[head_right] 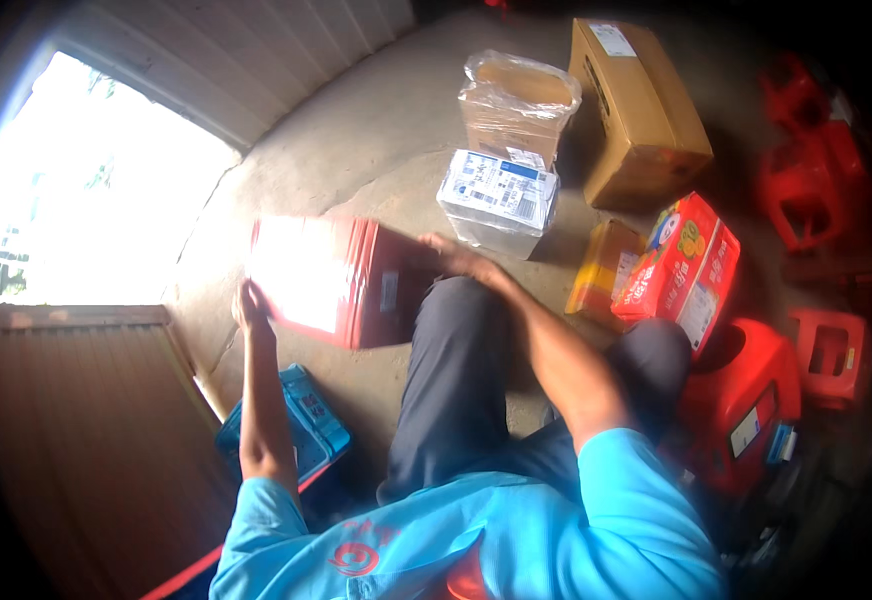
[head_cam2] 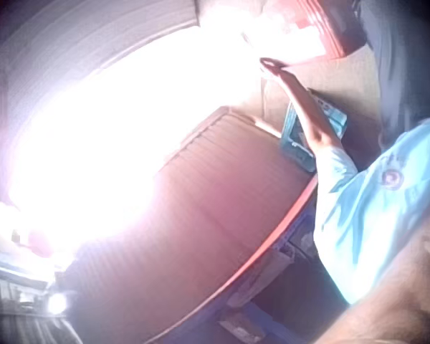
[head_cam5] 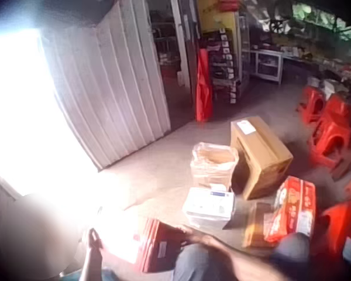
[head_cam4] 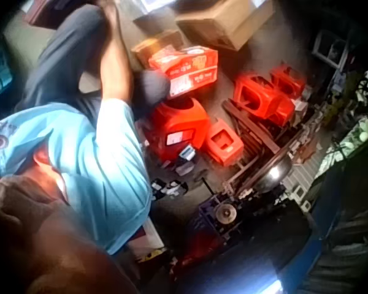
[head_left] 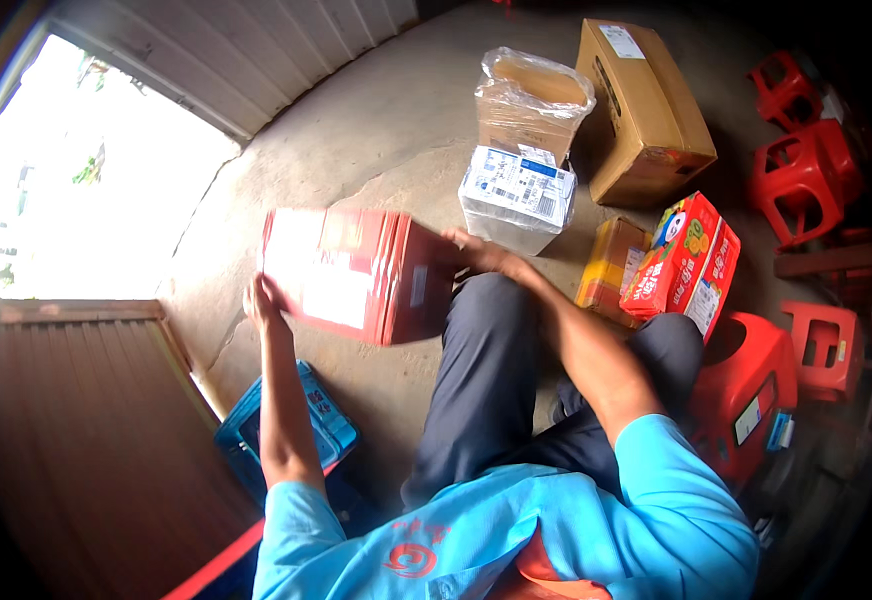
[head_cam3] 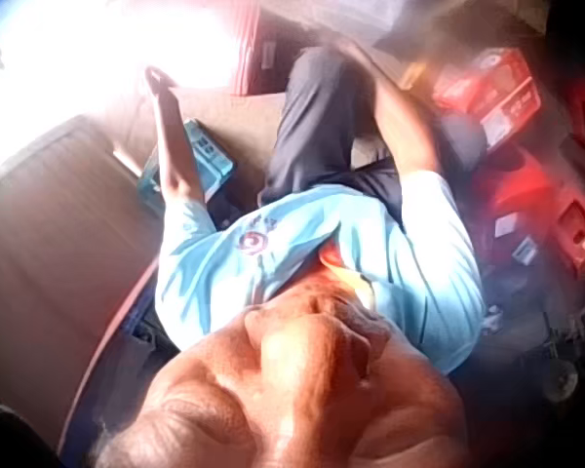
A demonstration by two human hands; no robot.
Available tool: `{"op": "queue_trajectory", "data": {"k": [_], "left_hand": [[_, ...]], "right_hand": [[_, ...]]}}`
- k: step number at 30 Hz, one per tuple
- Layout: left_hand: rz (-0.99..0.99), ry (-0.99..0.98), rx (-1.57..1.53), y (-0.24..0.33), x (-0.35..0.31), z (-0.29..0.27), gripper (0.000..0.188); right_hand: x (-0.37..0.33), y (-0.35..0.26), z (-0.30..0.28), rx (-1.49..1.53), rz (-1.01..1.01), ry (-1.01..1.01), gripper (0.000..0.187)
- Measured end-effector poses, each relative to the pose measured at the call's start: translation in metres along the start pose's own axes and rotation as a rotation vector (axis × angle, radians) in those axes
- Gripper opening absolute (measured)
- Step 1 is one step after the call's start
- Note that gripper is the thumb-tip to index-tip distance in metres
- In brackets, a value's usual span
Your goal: The person sits on the floor and processes several cardboard boxes. They pick up each box, scan its barcode with a smartphone, and then apply a printed shipping label to the box using a handheld label printer. The labeled boxes are stacked nearby.
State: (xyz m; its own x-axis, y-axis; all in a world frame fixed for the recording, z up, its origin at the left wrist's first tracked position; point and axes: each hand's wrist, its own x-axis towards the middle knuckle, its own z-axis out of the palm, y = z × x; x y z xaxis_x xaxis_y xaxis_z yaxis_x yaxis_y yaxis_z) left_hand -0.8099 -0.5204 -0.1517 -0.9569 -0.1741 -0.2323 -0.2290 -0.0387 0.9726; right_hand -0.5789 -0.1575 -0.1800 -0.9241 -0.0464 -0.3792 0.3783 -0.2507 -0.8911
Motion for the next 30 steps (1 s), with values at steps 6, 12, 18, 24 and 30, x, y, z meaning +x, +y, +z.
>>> {"op": "queue_trajectory", "data": {"k": [6,12,18,24,30], "left_hand": [[0.195,0.119,0.535,-0.118,0.034,-0.099,0.034],[-0.018,-0.099,0.375,-0.102,0.056,-0.082,0.022],[0.181,-0.316,0.237,-0.134,0.037,0.012,0.037],[0.118,-0.772,0.382,-0.087,-0.056,0.183,0.057],[0.245,-1.087,0.419,-0.061,-0.100,0.304,0.064]], "right_hand": [[0.007,0.085,0.033,0.142,0.018,-0.173,0.042],[0.036,0.176,0.050,0.070,-0.014,-0.037,0.051],[0.024,0.143,0.002,-0.166,-0.077,0.063,0.045],[-0.074,0.104,-0.050,0.019,0.124,0.572,0.047],[-0.117,0.069,-0.067,0.109,-0.045,0.974,0.057]]}}
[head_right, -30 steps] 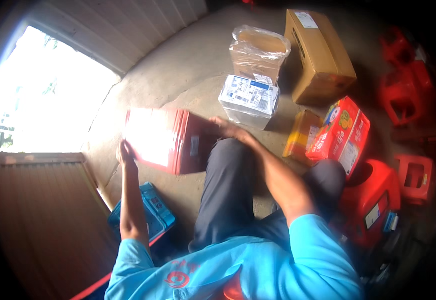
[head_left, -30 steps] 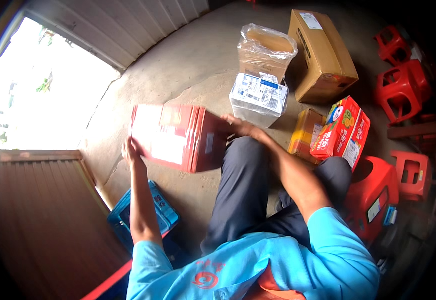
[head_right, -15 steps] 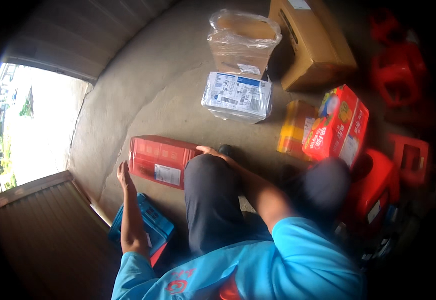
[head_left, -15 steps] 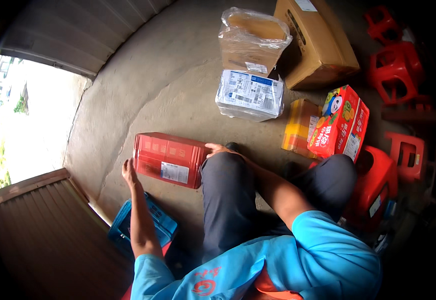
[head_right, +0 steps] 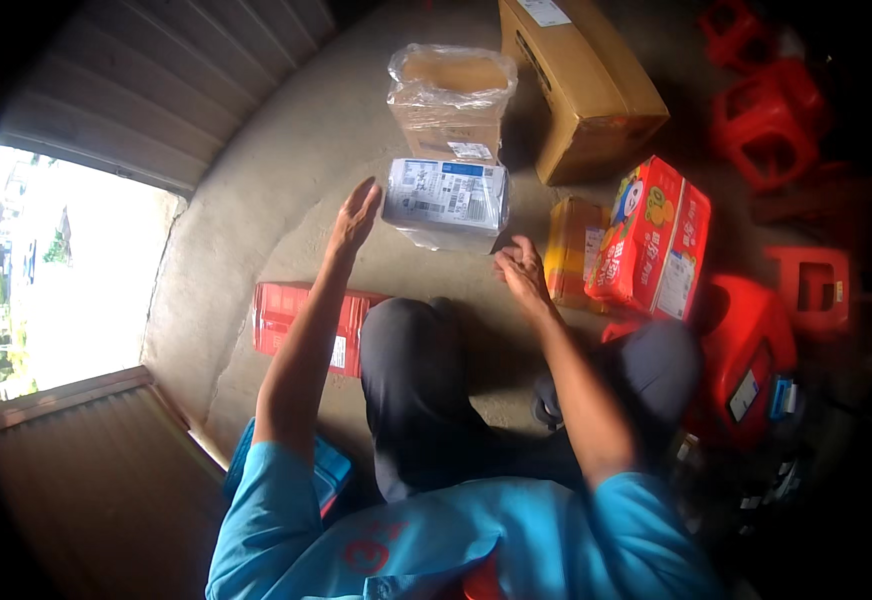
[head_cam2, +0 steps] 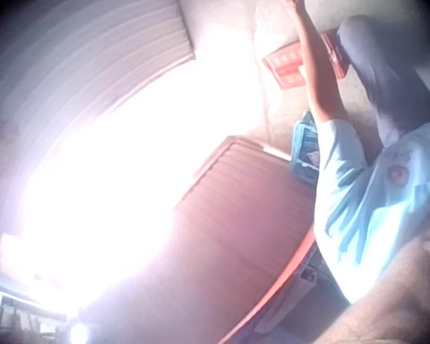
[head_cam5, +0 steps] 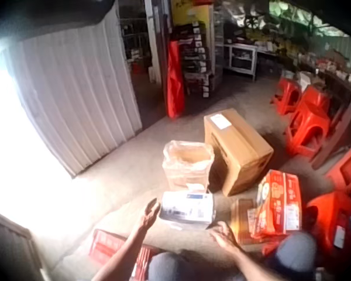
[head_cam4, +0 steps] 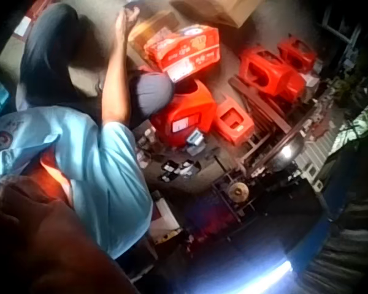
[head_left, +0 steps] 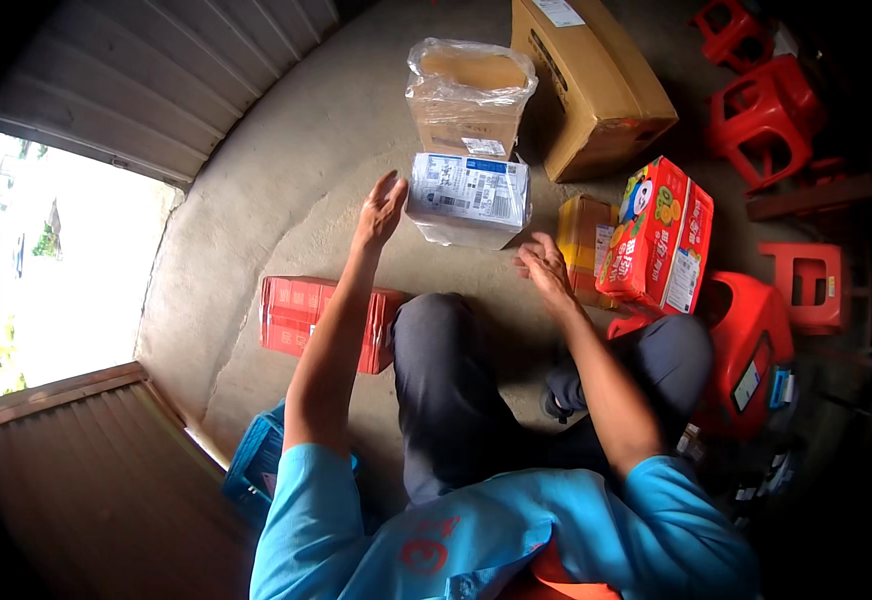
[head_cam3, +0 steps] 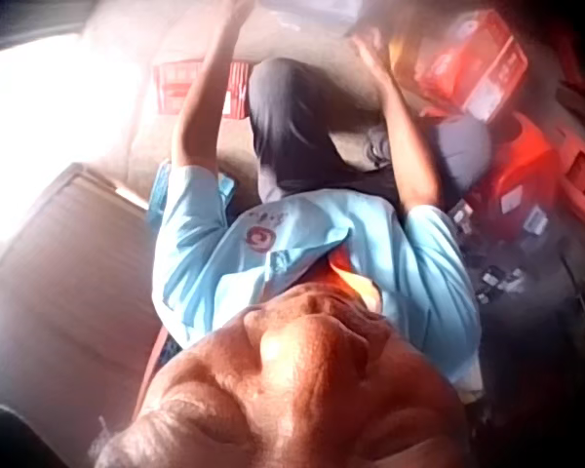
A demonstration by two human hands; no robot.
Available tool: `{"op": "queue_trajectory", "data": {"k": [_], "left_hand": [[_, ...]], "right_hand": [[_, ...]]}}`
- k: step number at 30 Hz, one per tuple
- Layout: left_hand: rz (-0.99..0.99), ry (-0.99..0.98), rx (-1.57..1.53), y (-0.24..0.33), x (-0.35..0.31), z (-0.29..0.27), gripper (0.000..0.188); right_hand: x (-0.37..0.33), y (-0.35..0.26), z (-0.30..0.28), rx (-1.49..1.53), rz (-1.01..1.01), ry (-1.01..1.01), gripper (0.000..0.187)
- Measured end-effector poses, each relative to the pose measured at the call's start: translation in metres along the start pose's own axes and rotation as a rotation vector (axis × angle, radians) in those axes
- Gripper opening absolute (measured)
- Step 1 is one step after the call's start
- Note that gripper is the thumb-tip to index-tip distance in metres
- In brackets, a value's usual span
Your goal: The person sits on the floor and processes several cardboard boxes. They pick up each box, scan its barcode with a smartphone, and then apply a printed shipping label to the box using a handheld label printer. The labeled boxes are stacked nearby.
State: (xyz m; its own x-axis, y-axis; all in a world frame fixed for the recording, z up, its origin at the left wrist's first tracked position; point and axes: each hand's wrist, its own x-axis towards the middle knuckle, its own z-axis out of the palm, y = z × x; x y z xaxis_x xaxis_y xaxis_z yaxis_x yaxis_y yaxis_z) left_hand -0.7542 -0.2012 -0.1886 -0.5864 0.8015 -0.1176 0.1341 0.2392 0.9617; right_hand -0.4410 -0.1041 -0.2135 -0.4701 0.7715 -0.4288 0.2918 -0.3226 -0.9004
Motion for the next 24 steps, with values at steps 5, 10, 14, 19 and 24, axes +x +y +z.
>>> {"op": "queue_trajectory", "data": {"k": [5,10,14,19,24], "left_hand": [[-0.041,-0.057,-0.009,-0.022,0.037,0.025,0.062],[-0.049,-0.047,0.158,-0.012,0.023,0.031,0.063],[-0.041,-0.045,0.293,0.015,0.015,0.038,0.066],[-0.226,-0.150,0.156,0.055,-0.008,0.048,0.054],[-0.307,-0.552,0.302,0.062,-0.034,0.080,0.044]], "right_hand": [[-0.001,-0.027,0.001,0.006,-0.145,-0.024,0.070],[-0.013,-0.054,-0.002,-0.131,-0.090,-0.099,0.071],[0.011,-0.042,-0.011,0.041,-0.199,-0.041,0.061],[0.060,-0.033,-0.027,0.191,-0.230,0.158,0.040],[0.105,-0.024,-0.052,0.129,-0.374,0.320,0.050]]}}
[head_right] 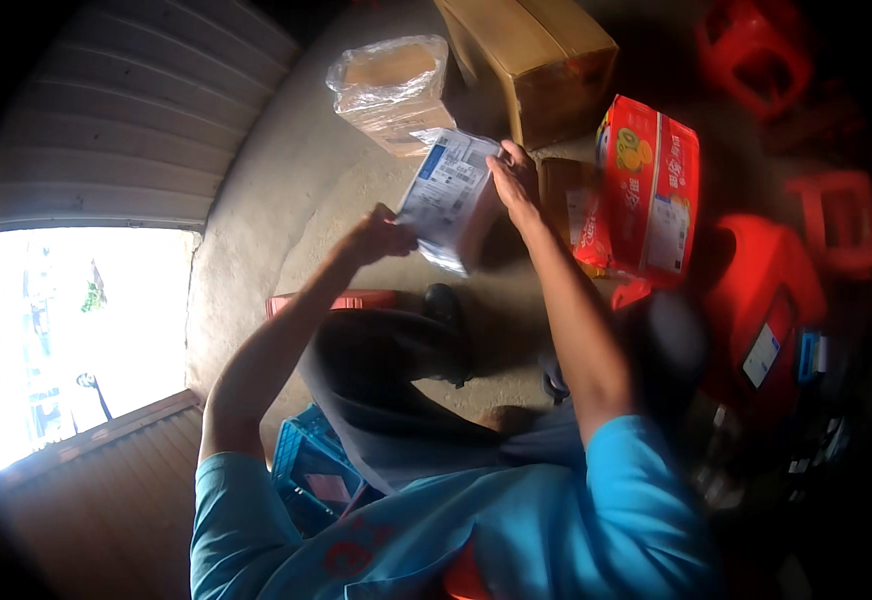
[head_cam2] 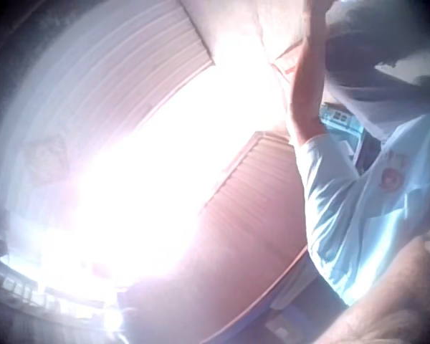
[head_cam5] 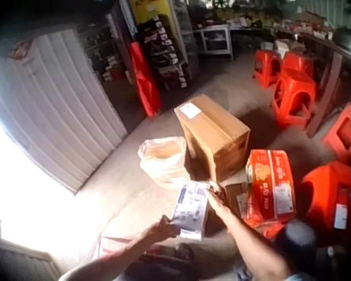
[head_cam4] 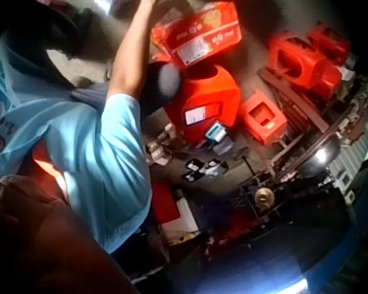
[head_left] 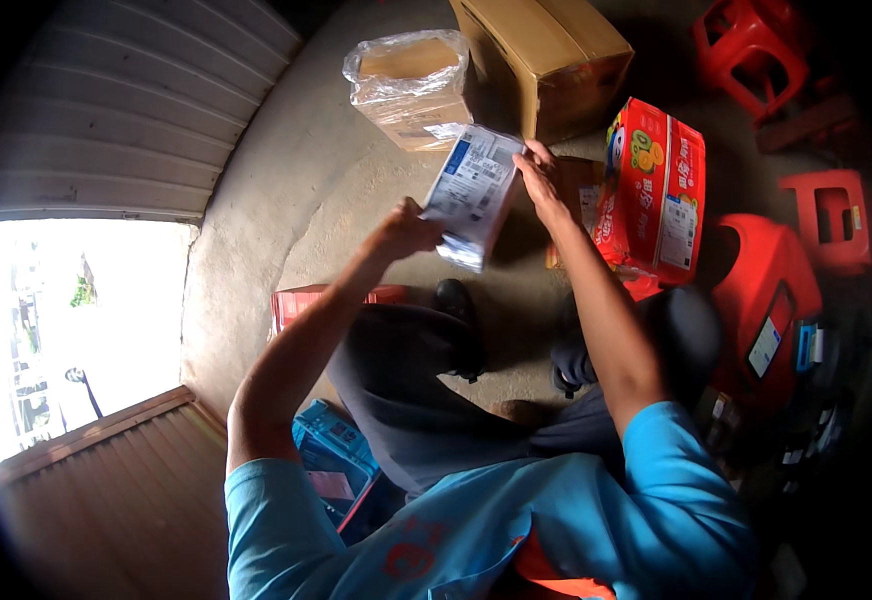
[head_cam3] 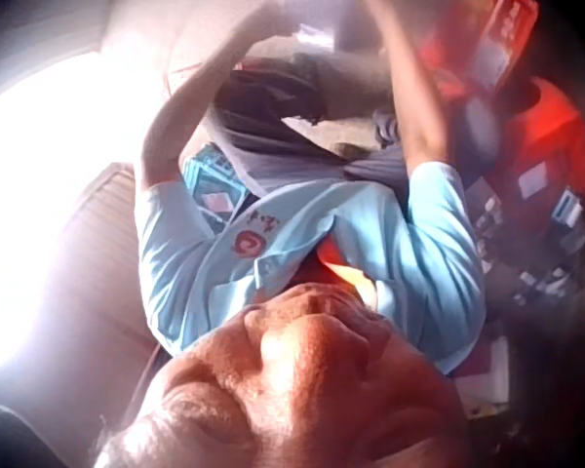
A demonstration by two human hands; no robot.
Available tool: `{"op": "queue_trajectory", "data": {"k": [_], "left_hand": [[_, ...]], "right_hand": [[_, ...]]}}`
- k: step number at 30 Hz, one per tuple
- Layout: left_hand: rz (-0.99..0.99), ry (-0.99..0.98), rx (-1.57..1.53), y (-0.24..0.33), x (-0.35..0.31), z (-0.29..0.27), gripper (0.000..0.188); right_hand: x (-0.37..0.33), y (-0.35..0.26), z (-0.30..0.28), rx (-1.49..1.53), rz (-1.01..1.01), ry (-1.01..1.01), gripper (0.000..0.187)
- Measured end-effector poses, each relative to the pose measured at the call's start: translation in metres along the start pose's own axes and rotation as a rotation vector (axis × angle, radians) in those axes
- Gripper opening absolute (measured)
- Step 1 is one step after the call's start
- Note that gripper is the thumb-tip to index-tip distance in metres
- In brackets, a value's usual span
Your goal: The person sits on the floor and processes several cardboard boxes. They pick up each box, scan its barcode with a smartphone, and then apply a printed shipping label to the box using a handheld label printer. The labeled boxes are stacked nearby.
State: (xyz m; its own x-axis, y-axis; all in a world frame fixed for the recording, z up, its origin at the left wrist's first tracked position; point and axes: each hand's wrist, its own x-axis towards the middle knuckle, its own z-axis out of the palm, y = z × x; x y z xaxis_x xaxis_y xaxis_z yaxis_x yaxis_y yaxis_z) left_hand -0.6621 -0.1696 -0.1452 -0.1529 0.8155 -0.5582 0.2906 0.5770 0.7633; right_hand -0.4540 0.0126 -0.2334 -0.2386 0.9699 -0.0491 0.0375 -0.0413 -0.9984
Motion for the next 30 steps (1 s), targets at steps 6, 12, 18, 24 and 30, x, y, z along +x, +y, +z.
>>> {"op": "queue_trajectory", "data": {"k": [6,12,18,24,30], "left_hand": [[-0.089,-0.131,-0.763,-0.017,-0.052,0.127,0.036],[-0.070,0.109,-0.760,0.032,-0.085,0.168,0.040],[-0.025,0.126,-0.477,-0.025,-0.046,0.160,0.034],[0.018,0.145,-0.615,-0.024,-0.041,0.171,0.046],[0.043,0.130,-0.568,-0.019,-0.040,0.174,0.050]], "right_hand": [[-0.017,-0.033,0.004,-0.188,-0.073,-0.341,0.052],[-0.023,-0.055,-0.025,-0.276,-0.186,-0.483,0.050],[-0.054,-0.147,-0.108,-0.312,-0.220,-0.394,0.049],[-0.189,-0.247,-0.244,-0.403,-0.319,0.170,0.049],[-0.270,-0.214,-0.371,-0.913,-0.048,0.639,0.071]]}}
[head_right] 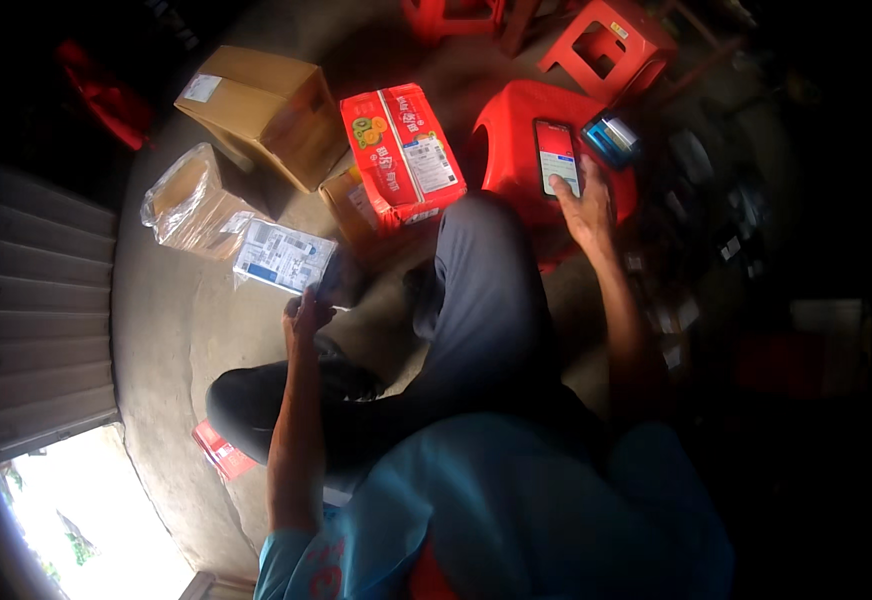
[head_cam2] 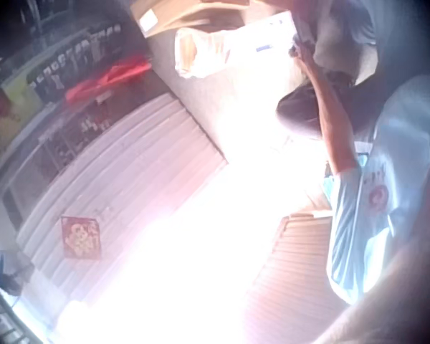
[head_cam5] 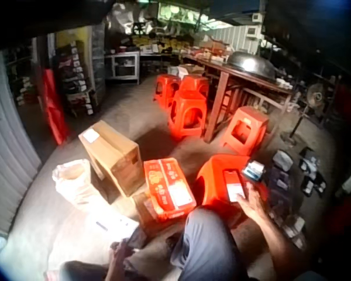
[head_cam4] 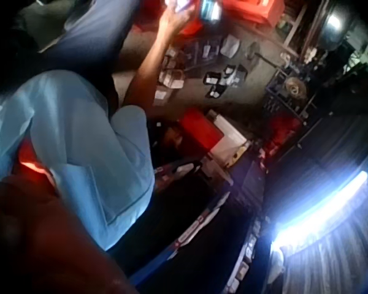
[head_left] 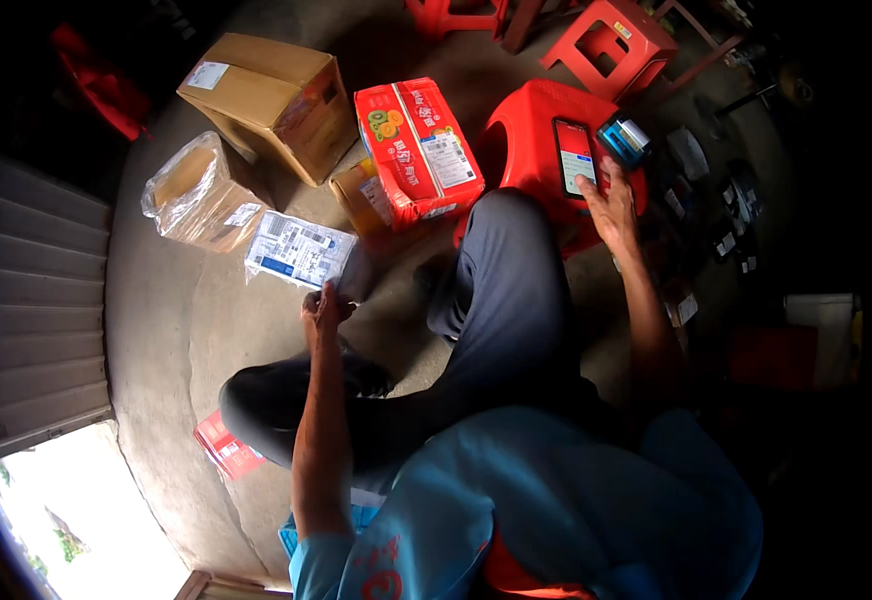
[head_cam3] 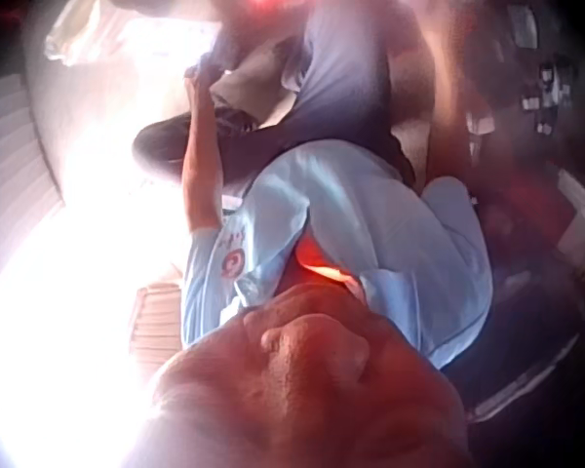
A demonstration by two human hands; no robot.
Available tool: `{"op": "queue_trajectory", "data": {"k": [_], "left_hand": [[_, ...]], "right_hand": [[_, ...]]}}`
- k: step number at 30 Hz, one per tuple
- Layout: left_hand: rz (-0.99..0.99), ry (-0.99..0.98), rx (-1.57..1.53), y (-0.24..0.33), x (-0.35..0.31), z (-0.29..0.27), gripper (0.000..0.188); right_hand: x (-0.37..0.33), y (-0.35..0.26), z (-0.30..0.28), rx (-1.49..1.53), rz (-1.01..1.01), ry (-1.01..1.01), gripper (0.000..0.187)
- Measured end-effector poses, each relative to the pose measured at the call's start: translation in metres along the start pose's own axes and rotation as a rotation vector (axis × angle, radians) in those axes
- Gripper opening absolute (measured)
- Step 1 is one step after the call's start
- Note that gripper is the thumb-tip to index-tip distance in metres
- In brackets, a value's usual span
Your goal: The person sits on the floor and processes several cardboard boxes. They pick up each box, scan its barcode with a smartphone, and then apply a printed shipping label to the box using a handheld label printer. The labeled boxes are stacked nearby.
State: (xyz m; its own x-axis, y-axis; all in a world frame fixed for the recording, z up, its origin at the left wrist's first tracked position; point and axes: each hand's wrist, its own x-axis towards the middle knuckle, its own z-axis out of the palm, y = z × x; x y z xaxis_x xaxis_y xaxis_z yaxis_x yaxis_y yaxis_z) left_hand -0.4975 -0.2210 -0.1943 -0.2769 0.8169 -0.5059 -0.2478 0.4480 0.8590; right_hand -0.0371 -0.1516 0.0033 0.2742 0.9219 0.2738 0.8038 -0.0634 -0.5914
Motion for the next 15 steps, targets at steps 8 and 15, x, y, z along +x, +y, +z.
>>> {"op": "queue_trajectory", "data": {"k": [8,15], "left_hand": [[-0.035,0.101,0.107,0.014,-0.014,0.005,0.043],[0.056,0.074,0.119,0.006,-0.018,0.004,0.046]], "right_hand": [[0.025,0.005,0.032,-0.415,0.154,-0.165,0.089],[0.045,0.026,0.037,-0.580,0.032,-0.048,0.072]]}}
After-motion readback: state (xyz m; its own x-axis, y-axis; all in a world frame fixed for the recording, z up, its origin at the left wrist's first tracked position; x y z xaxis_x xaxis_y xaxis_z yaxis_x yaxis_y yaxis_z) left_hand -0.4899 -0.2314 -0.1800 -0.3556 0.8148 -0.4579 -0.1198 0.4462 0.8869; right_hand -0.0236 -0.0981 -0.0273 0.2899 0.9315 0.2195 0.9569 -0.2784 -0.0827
